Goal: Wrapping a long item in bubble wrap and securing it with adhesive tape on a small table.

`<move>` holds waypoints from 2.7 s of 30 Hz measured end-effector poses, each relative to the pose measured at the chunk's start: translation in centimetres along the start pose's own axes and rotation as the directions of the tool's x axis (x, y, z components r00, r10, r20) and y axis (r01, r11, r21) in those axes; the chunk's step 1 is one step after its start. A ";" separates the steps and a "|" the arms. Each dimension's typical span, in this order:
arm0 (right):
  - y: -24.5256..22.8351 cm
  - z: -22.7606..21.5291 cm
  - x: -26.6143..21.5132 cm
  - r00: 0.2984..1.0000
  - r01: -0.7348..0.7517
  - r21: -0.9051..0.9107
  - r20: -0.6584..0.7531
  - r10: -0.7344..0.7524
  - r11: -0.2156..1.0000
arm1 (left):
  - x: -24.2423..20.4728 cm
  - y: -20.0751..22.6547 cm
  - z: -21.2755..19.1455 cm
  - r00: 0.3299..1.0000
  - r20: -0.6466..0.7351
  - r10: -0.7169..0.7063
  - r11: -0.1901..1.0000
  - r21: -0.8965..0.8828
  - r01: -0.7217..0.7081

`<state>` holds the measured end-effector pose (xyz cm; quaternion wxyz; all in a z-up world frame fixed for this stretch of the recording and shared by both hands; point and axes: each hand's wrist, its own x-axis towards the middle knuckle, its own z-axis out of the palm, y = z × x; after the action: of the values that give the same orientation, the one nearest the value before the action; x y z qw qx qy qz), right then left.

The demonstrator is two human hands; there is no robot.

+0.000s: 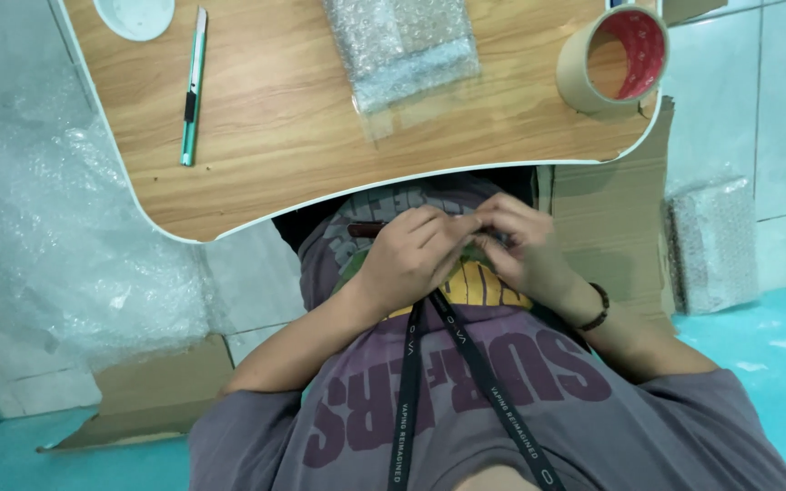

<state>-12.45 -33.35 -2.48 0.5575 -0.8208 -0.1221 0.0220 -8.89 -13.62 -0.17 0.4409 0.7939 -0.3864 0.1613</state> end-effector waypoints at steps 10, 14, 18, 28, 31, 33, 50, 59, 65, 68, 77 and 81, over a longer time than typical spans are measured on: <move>1.3 0.4 0.0 0.996 0.044 -0.204 0.081 -0.027 0.978 | -0.9 -1.2 0.6 0.999 -0.022 0.041 0.970 0.240 -0.035; 0.8 0.5 0.8 0.995 0.005 0.071 0.102 -0.012 0.997 | -0.7 -1.0 0.3 0.998 -0.039 0.057 0.985 0.167 -0.050; -0.1 1.6 1.8 1.000 -0.020 0.340 0.024 0.012 0.940 | 0.0 -1.0 -0.1 0.983 -0.094 0.158 0.950 0.285 -0.125; -4.1 3.6 4.3 0.988 -0.153 0.783 0.119 0.095 0.602 | 0.0 -1.8 -0.8 0.948 -0.313 -0.062 0.994 0.069 0.088; -4.5 3.1 4.6 0.974 -0.218 0.840 0.219 0.056 0.497 | 0.7 -2.0 -1.6 0.926 -0.374 0.049 0.997 0.069 -0.025; -2.1 3.1 3.9 0.969 -0.238 0.857 0.244 0.048 0.457 | 0.6 -1.9 -2.0 0.921 -0.378 0.096 0.995 0.075 -0.073; 2.6 3.4 4.3 0.986 0.110 0.794 -0.161 0.032 0.598 | 1.6 -0.8 -1.9 0.875 -0.478 0.082 0.990 -0.065 -0.128; -0.3 4.0 3.8 0.987 -0.099 0.916 0.041 0.155 0.390 | 2.0 -1.4 -2.1 0.808 -0.510 0.294 0.954 0.201 -0.220; -0.7 3.8 3.2 0.976 -0.178 0.960 0.145 0.161 0.215 | 4.0 -0.1 -1.7 0.707 -0.598 0.377 0.926 0.215 -0.311; -0.7 3.6 3.6 0.984 -0.118 0.974 0.089 0.153 0.192 | 4.3 0.3 -1.9 0.768 -0.539 0.345 0.937 0.152 -0.314; 1.1 2.3 3.5 0.985 -0.024 0.896 0.096 -0.142 0.443 | 2.2 2.1 -1.9 0.863 -0.496 0.096 0.923 -0.279 -0.264; -2.5 1.3 3.7 0.912 0.407 0.554 -0.196 -0.361 0.727 | 0.8 1.8 -1.8 0.955 -0.224 -0.193 0.783 -0.622 0.012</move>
<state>-9.51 -30.44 -0.33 0.7783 -0.5668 -0.2554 -0.0881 -9.64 -13.05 2.35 0.7323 0.5968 -0.3085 0.1114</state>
